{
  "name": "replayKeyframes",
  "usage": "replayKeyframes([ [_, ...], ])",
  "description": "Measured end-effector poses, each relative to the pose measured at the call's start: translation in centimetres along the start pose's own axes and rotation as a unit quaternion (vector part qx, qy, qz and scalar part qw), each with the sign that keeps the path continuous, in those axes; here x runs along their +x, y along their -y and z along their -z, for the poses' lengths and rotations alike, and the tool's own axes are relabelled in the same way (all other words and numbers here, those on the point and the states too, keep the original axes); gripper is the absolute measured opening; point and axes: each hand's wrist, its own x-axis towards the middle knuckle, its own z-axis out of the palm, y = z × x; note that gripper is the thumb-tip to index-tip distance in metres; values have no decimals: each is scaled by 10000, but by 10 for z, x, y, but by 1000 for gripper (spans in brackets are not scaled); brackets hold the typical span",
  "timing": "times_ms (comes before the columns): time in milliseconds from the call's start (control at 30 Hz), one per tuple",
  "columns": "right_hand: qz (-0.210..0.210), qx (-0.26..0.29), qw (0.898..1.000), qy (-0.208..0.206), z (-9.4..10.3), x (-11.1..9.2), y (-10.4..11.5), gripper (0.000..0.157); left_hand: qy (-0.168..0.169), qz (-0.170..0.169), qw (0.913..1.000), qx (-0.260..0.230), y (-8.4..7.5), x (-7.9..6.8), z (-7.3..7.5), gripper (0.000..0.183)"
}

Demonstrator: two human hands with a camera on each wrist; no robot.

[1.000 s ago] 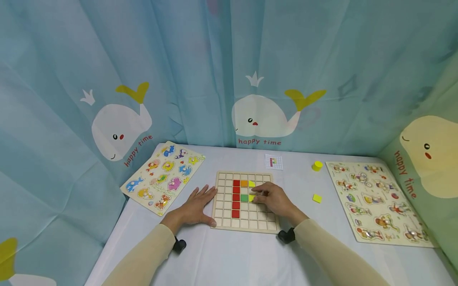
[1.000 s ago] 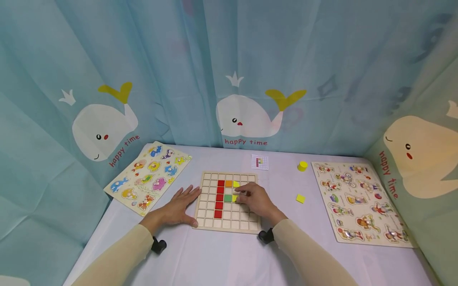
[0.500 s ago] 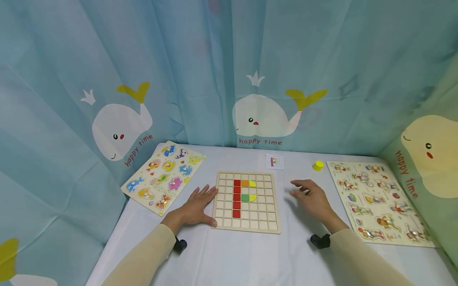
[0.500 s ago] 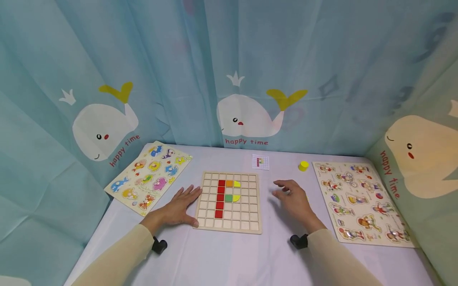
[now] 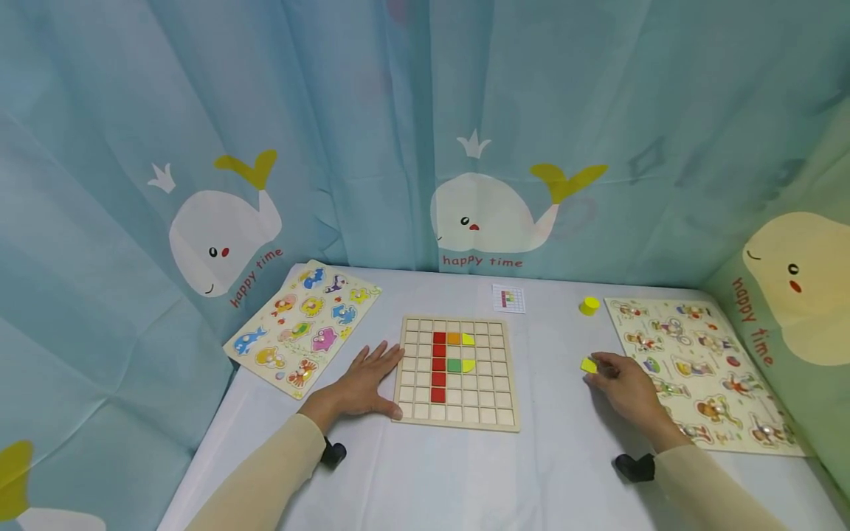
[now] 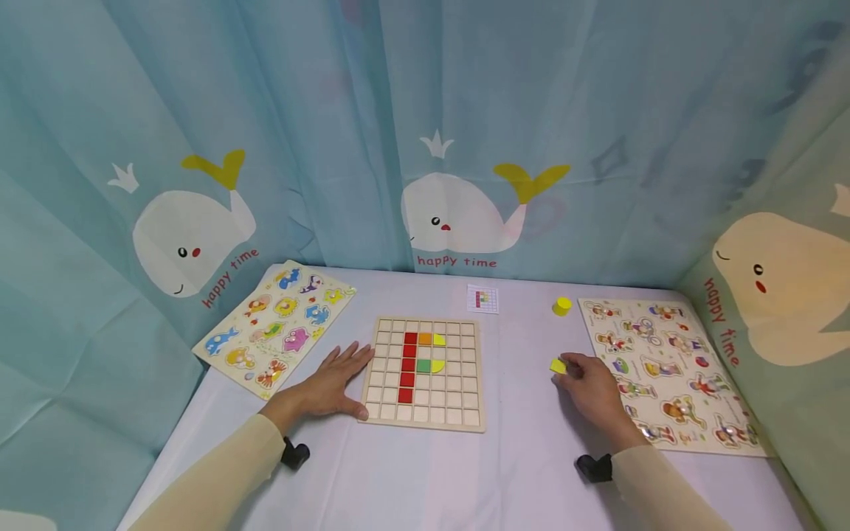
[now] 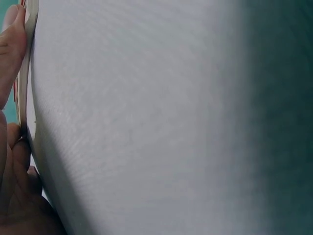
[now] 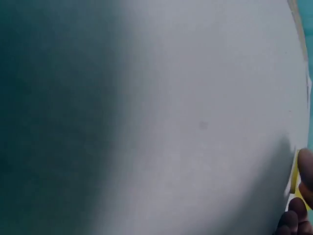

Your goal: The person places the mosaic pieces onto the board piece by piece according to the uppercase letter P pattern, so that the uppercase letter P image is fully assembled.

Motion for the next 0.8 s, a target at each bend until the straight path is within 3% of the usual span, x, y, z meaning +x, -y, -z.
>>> replayKeyframes([
  [233,72,-176,9998,-35,-5,6,2,37,-16,-35,10000,-12,0,0,0,122],
  [500,-142,-232,9995,172,0,7,0,41,-1,-85,9999,53,2,2,-1,123],
  [800,-251,-182,9995,3,-4,9,-1,34,-25,-96,9999,65,3,1,-2,122],
])
